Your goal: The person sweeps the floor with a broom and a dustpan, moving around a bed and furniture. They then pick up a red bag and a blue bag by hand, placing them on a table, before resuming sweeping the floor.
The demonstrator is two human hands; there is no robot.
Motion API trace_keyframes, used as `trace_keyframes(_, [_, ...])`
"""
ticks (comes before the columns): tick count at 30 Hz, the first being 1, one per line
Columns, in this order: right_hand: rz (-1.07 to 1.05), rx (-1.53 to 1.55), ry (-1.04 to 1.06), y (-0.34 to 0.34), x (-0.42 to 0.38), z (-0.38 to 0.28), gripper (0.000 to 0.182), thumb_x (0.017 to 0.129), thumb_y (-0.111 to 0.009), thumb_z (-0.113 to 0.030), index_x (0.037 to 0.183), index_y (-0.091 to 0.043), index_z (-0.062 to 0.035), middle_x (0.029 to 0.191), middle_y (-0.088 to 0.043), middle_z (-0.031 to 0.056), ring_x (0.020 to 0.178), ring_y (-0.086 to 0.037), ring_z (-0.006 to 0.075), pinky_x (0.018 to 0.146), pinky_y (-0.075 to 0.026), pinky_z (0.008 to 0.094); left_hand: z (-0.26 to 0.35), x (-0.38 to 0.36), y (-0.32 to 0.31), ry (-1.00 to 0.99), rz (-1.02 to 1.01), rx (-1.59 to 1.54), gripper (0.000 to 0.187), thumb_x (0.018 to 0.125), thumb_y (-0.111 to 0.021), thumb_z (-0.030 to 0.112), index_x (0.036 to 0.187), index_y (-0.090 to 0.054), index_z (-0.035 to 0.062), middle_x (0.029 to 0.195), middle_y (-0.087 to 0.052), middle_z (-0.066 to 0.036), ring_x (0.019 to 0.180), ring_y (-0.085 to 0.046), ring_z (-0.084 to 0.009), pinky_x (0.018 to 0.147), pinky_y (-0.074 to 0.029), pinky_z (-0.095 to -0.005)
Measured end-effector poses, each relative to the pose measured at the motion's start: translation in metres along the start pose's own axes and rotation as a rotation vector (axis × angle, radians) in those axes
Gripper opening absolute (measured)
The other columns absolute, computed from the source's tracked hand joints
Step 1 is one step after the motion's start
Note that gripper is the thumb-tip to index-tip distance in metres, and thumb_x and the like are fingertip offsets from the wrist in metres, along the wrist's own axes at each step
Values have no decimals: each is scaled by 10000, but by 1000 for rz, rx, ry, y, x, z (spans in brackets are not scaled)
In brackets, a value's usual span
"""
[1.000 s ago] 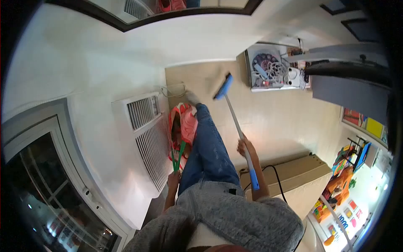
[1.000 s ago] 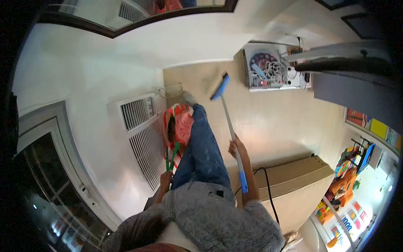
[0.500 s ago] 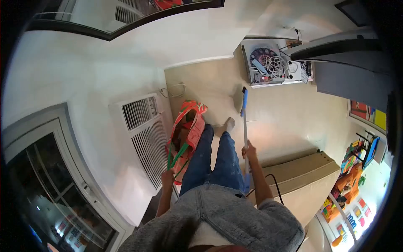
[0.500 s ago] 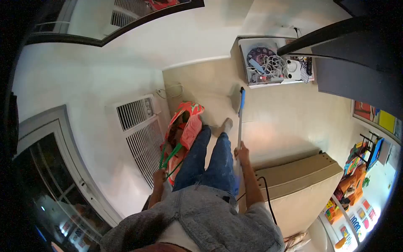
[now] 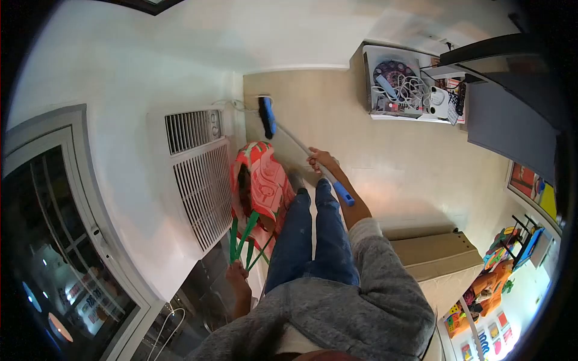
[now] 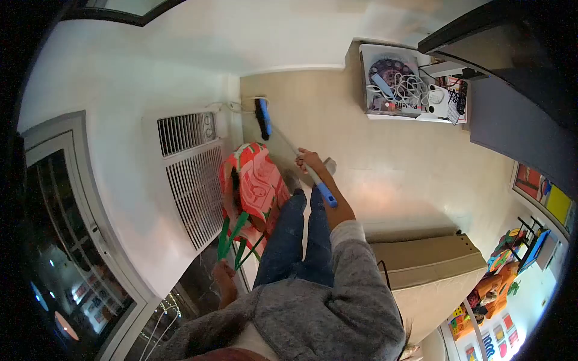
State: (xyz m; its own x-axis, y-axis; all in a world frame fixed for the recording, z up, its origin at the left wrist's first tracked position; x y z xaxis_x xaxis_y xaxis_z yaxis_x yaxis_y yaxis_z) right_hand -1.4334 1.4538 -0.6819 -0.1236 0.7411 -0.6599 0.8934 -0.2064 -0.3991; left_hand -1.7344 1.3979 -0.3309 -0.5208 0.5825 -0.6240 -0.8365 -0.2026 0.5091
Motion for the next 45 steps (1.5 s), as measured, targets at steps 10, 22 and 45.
trace_keyframes(10, [29, 311, -262, -83, -137, -16, 565, 671, -506, -1, 1187, -314, -127, 523, -516, 71, 410, -496, 153, 315, -367, 222, -38, -2, 45, 56, -14, -104, 185, 760, -415, 107, 602, -466, 25, 420, -302, 13, 332, -261, -53, 324, -207, -213])
trace_keyframes(22, [31, -15, -62, -53, 26, -69, 492, 720, -452, -146, 1162, -297, 4, 536, -466, 31, 362, -407, 87, 314, -346, 199, -75, 25, 61, 94, -209, -28, 164, 762, -434, 132, 637, -460, 30, 448, -318, 32, 372, -274, -40, 352, -219, -199])
trace_keyframes(45, [317, -46, 9, -25, -69, -71, 495, 711, -459, -94, 1183, -309, -87, 503, -449, 10, 376, -407, 79, 328, -335, 211, 65, 67, -81, -184, -657, -35, 197, 768, -429, 178, 604, -425, 69, 458, -242, 63, 389, -219, -22, 368, -191, -188])
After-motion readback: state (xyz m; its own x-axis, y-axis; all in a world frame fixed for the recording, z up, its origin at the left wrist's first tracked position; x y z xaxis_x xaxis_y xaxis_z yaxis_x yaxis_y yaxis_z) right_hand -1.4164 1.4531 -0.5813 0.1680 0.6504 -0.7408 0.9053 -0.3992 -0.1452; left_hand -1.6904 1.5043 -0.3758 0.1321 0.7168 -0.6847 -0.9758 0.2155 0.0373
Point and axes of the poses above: each hand's wrist, its own x-axis towards the middle knuckle, its own y-axis out of the back of the hand, z = x × y, the point moved 3 cm from there along x, towards the middle knuckle
